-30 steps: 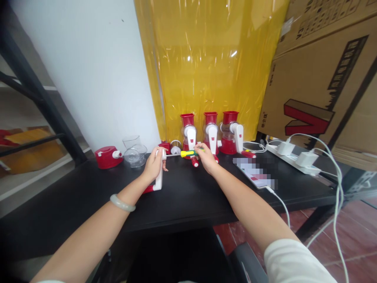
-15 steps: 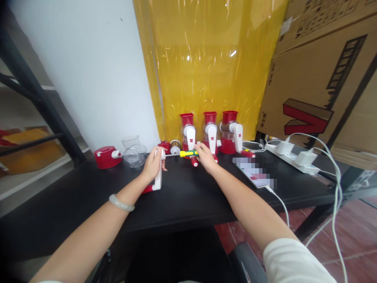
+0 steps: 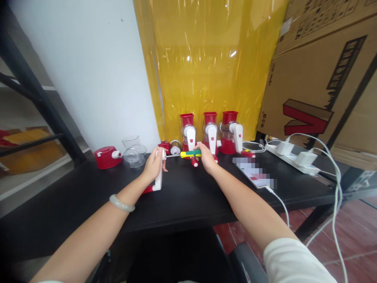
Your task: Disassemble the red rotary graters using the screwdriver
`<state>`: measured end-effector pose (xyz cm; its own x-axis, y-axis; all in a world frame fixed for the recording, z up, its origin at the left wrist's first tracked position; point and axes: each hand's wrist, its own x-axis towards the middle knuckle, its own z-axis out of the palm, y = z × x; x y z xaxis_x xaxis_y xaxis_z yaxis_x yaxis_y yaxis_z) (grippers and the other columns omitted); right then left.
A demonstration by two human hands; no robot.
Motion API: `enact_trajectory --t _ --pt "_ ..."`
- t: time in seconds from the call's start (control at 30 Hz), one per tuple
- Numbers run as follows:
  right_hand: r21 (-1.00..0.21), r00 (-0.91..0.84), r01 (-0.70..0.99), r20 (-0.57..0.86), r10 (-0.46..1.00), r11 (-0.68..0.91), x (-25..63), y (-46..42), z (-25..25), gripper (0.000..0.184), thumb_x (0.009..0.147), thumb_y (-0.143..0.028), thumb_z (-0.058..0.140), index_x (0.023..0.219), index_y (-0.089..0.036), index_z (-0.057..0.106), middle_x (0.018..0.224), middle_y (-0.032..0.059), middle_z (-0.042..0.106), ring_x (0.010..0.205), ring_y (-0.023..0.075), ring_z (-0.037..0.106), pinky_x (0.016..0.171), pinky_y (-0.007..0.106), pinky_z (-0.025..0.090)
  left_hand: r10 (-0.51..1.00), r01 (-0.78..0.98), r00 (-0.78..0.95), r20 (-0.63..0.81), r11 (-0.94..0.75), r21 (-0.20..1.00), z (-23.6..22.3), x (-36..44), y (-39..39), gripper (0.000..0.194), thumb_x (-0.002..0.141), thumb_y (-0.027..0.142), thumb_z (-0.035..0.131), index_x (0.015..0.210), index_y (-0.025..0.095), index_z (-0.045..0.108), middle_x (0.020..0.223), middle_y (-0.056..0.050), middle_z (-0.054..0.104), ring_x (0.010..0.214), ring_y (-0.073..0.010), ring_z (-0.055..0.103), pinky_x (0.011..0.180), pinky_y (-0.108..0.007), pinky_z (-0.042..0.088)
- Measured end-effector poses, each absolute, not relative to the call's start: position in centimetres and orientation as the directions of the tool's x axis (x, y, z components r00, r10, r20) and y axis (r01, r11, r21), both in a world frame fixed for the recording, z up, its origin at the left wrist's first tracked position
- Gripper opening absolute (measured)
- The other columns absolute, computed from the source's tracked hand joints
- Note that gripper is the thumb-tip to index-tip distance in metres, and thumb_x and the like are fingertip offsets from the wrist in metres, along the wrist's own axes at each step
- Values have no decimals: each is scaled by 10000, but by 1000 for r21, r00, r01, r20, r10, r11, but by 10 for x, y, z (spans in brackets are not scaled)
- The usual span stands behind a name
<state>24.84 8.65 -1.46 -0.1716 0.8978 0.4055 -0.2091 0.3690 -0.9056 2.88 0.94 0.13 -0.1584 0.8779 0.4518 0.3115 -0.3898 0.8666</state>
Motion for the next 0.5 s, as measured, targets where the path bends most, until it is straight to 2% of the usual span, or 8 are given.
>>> enact_trajectory --t 0.1,0.17,0.27,0.4,0.5 --pt "-913 -130 -175 391 911 367 249 83 -13 624 772 -854 480 747 -233 548 472 -44 420 420 123 381 469 288 292 878 304 -163 449 -389 870 1 28 10 373 961 574 442 1030 227 560 577 74 482 420 -108 514 444 -248 541" --pt "-916 -131 -147 392 911 373 249 81 -12 602 758 -833 538 736 -232 552 480 -45 435 417 113 367 454 282 265 878 300 -166 449 -389 871 1 28 11 370 961 571 442 1032 228 562 574 74 481 419 -107 514 445 -244 539" --pt "-903 -133 -198 410 902 382 248 81 -14 537 730 -761 647 733 -235 539 530 -52 463 451 104 393 465 270 280 877 302 -165 452 -391 870 2 28 10 370 964 568 432 1040 229 562 572 76 477 417 -109 513 446 -250 545" --pt "-893 -145 -287 399 906 347 245 84 -17 467 725 -676 700 747 -241 532 525 -73 435 458 101 391 477 267 297 874 306 -170 455 -392 868 3 28 10 358 970 550 429 1045 227 563 582 74 477 425 -108 516 453 -254 554" --pt "-885 -128 -333 384 914 325 243 85 -17 425 690 -602 746 744 -236 537 568 -66 484 498 103 427 507 270 335 872 299 -173 458 -397 868 3 28 10 363 971 554 425 1049 228 564 587 73 477 426 -105 514 450 -250 553"
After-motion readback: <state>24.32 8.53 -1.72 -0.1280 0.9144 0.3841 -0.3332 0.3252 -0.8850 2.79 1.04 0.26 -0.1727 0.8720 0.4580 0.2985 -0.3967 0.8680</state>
